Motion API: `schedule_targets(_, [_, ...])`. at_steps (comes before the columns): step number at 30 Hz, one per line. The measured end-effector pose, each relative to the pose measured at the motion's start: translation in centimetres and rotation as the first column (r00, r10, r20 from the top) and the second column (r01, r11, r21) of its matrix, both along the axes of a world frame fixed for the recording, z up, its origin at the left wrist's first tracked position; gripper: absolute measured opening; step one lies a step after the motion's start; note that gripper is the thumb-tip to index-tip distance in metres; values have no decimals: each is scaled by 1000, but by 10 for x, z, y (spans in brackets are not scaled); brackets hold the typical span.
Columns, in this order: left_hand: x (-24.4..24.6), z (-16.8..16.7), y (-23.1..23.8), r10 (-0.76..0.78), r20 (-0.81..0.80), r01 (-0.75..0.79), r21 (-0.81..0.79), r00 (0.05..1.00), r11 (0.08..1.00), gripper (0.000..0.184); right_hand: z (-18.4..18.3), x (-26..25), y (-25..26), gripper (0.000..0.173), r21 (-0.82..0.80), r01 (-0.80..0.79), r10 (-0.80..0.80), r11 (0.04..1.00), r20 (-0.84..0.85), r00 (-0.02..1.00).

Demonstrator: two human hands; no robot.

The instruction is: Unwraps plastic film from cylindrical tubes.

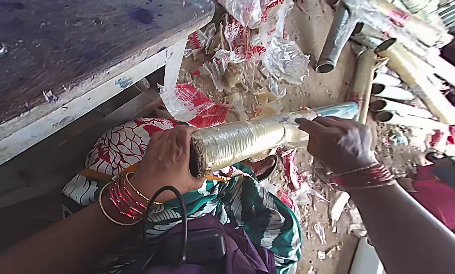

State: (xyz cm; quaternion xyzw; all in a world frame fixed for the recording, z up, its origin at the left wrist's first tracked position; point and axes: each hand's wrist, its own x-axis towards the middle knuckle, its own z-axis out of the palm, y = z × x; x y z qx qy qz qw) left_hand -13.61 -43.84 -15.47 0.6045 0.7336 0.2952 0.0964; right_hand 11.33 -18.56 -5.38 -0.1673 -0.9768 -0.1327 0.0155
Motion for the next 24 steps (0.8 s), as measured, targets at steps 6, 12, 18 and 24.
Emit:
schedule_targets(6, [0, -1, -1, -16, 17, 16, -3, 1000, 1000, 103, -16, -82, -101, 17, -149, -398, 362, 905, -223, 905])
schedule_targets(12, [0, -3, -1, -23, 13, 23, 32, 1000, 999, 103, -28, -100, -117, 20, -98, -460, 421, 882, -273, 865])
schedule_targets(18, [1, 1, -1, 0, 10, 1, -9, 1000, 1000, 105, -34, -66, -80, 19, -70, -417, 393, 906, -227, 891])
schedule_targets(24, [1, 3, 1, 4, 42, -4, -22, 999, 1000, 105, -49, -11, -24, 16, 64, -295, 302, 953, -162, 940])
